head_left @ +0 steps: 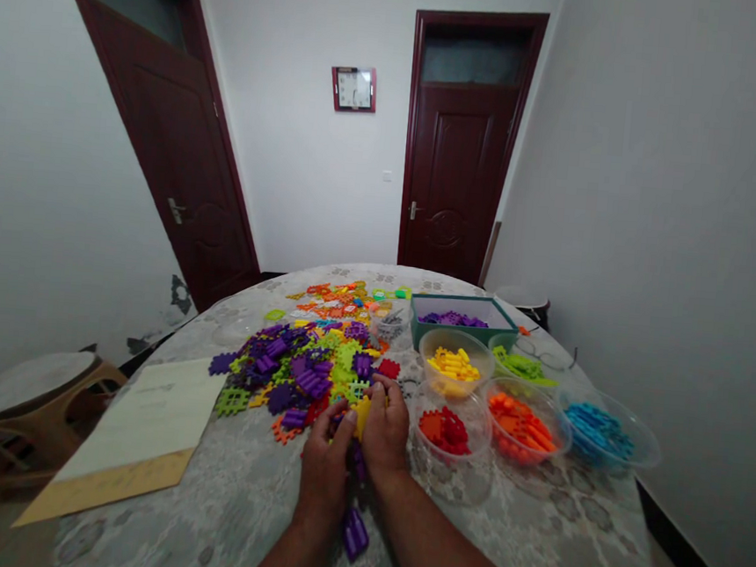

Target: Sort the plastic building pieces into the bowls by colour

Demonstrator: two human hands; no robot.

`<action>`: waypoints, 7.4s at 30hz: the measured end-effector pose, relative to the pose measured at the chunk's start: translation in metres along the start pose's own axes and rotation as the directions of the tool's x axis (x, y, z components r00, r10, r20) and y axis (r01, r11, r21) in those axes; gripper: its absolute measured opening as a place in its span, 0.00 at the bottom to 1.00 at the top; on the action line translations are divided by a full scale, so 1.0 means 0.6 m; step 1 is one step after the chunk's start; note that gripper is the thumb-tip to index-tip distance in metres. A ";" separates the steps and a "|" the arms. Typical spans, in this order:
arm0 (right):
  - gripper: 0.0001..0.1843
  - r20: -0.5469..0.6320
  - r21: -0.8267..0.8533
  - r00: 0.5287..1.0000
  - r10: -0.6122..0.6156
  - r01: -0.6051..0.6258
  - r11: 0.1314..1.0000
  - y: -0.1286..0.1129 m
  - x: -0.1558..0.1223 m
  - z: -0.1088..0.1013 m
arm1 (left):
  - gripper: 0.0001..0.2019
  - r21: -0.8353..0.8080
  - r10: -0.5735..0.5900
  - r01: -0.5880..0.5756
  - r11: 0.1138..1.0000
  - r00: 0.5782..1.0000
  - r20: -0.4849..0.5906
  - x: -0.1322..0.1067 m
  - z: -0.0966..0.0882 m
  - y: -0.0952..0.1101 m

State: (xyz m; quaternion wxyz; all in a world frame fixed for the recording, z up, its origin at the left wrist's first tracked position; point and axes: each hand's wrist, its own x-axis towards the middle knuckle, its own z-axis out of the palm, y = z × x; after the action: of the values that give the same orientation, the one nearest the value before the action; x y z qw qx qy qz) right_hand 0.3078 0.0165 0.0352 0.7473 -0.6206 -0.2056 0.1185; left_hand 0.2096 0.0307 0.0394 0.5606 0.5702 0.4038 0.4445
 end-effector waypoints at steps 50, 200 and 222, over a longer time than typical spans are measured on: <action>0.31 0.385 0.628 0.894 0.228 -0.435 0.645 -0.030 0.000 -0.003 | 0.11 -0.769 -0.405 0.376 0.517 0.899 0.168 0.058 -0.026 0.043; 0.16 0.672 -0.458 0.737 -0.067 0.485 0.745 -0.161 0.033 -0.137 | 0.18 -0.478 -0.256 0.499 0.722 0.836 0.486 0.044 -0.015 0.009; 0.19 0.279 -0.511 0.955 -0.100 0.236 0.827 -0.172 0.049 -0.261 | 0.17 -0.480 -0.319 0.506 0.716 0.850 0.420 0.047 -0.011 0.023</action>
State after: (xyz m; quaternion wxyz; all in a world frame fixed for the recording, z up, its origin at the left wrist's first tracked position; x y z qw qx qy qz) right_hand 0.3968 -0.1293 0.1178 0.5198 -0.7657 -0.3735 0.0635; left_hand 0.2108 0.0592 0.0544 0.8470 0.3296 0.2765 0.3122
